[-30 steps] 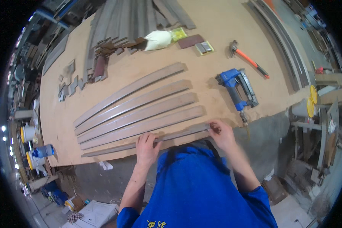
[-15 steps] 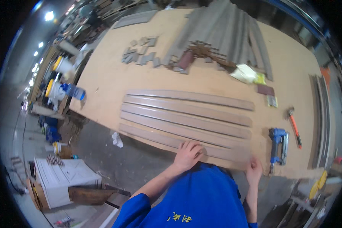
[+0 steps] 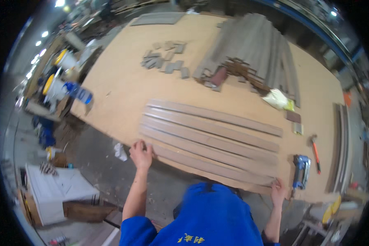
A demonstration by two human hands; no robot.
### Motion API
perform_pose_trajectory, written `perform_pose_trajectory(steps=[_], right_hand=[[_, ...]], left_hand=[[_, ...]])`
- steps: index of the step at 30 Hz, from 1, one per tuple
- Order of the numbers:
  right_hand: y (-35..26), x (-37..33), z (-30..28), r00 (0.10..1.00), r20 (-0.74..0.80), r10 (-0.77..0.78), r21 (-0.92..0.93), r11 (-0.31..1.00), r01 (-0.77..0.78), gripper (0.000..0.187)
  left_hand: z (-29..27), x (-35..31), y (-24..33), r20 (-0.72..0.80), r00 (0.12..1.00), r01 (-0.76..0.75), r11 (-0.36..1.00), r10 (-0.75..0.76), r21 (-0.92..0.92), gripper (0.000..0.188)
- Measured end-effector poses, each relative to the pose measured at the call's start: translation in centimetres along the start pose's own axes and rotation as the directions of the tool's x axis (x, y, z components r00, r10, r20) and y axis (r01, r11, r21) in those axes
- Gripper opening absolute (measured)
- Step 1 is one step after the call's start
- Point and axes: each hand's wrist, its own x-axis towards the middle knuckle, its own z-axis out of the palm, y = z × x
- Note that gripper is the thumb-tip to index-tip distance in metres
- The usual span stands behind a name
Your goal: Aligning wood slats and using a pneumatic nail gun to fasten them.
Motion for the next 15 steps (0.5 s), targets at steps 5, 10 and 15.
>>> perform_pose_trajectory(steps=[5, 10, 15], right_hand=[[3.6, 1.4, 1.4, 0.994, -0.014, 0.109, 0.351, 0.931, -0.097, 0.044], [-5.8, 0.8, 2.1, 0.991, -0.131, -0.006, 0.029, 1.000, 0.010, 0.044], [-11.7, 6.6, 3.7, 0.897, -0.064, -0.437, -0.363, 0.848, 0.387, 0.042]], left_hand=[[2.2, 0.5, 0.6, 0.027, 0.999, -0.015, 0.880, 0.031, -0.475, 0.040], [3.0, -5.9, 1.9, 0.248, 0.964, 0.249, 0.632, -0.092, -0.734, 0.023], [1.8, -14.2, 9.6, 0.815, 0.522, 0.597, 0.576, 0.251, -0.559, 0.029]])
